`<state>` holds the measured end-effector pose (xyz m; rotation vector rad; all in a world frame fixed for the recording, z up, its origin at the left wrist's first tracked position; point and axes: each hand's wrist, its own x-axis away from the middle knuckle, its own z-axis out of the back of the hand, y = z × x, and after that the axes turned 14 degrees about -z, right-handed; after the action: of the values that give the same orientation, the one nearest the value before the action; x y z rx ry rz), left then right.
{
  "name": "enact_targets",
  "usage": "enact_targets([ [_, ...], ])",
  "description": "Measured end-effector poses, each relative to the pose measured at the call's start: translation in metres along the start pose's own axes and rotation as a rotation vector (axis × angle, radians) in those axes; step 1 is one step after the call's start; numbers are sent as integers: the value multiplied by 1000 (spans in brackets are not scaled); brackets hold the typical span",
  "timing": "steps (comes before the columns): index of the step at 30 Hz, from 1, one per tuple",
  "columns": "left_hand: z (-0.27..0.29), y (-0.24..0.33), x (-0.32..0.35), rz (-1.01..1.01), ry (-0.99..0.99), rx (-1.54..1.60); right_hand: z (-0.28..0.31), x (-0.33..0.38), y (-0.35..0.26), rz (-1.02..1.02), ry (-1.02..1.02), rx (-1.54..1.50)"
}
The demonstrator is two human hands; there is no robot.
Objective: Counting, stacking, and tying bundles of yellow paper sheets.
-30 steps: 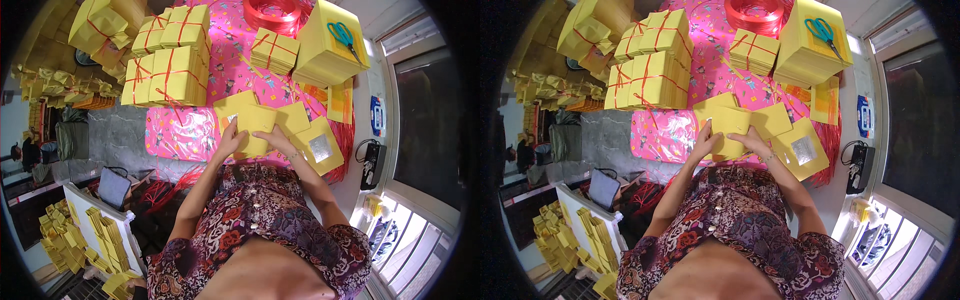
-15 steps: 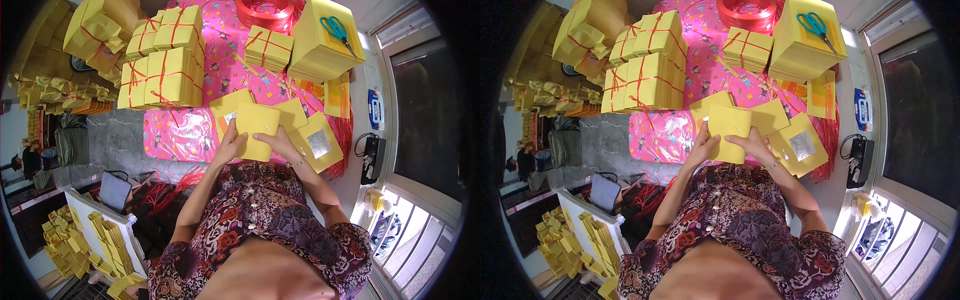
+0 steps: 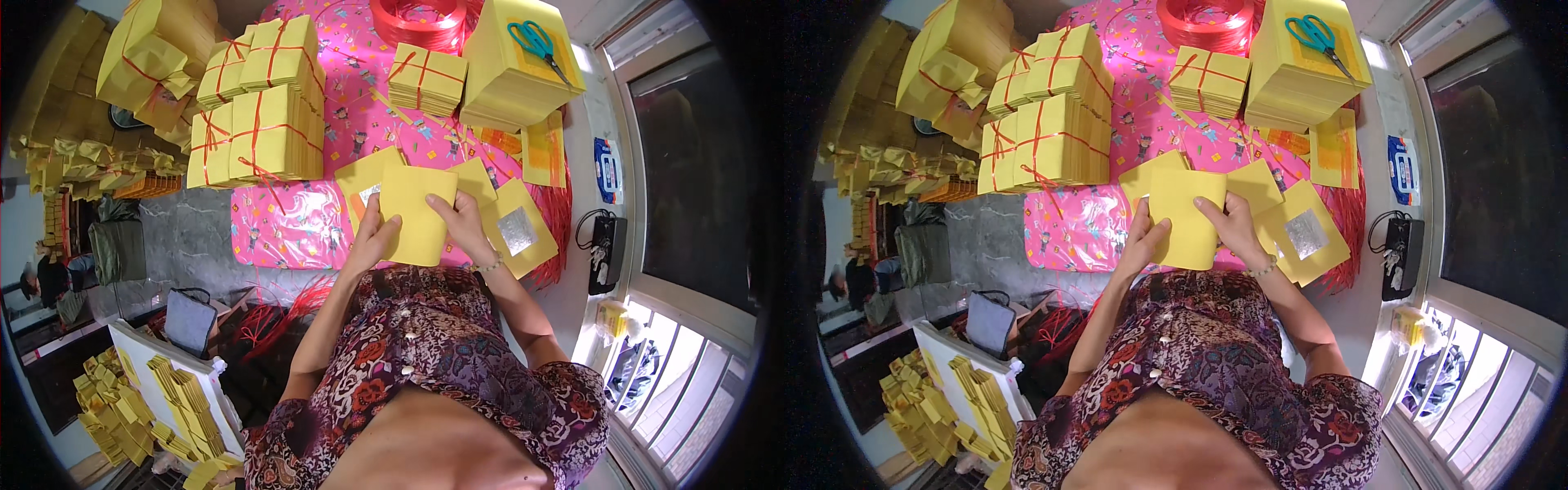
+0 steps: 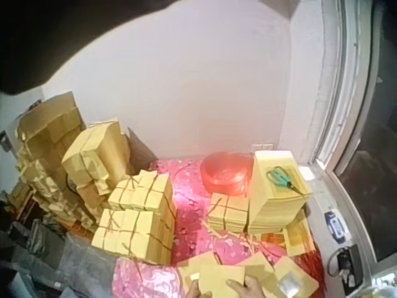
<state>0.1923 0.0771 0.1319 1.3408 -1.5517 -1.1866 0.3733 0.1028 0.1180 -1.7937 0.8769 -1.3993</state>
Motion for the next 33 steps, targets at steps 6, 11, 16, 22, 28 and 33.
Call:
enact_targets([
  [6, 0, 0, 2, 2, 31, 58, 1, 3, -9, 52, -46, 5],
  [11, 2, -4, -1, 12, 29, 51, 12, -9, -3, -43, -74, -80],
  [16, 5, -4, -2, 42, 19, 80, 4, -3, -21, -50, -16, -151],
  [22, 7, -13, -6, 12, 29, 46, 22, -16, -9, -44, 5, -40],
  [28, 15, -9, -13, 48, -5, -11, 22, 2, -10, -248, -125, 71],
  [33, 11, -12, -14, 17, 16, -6, 22, 4, -6, -267, -128, 23],
])
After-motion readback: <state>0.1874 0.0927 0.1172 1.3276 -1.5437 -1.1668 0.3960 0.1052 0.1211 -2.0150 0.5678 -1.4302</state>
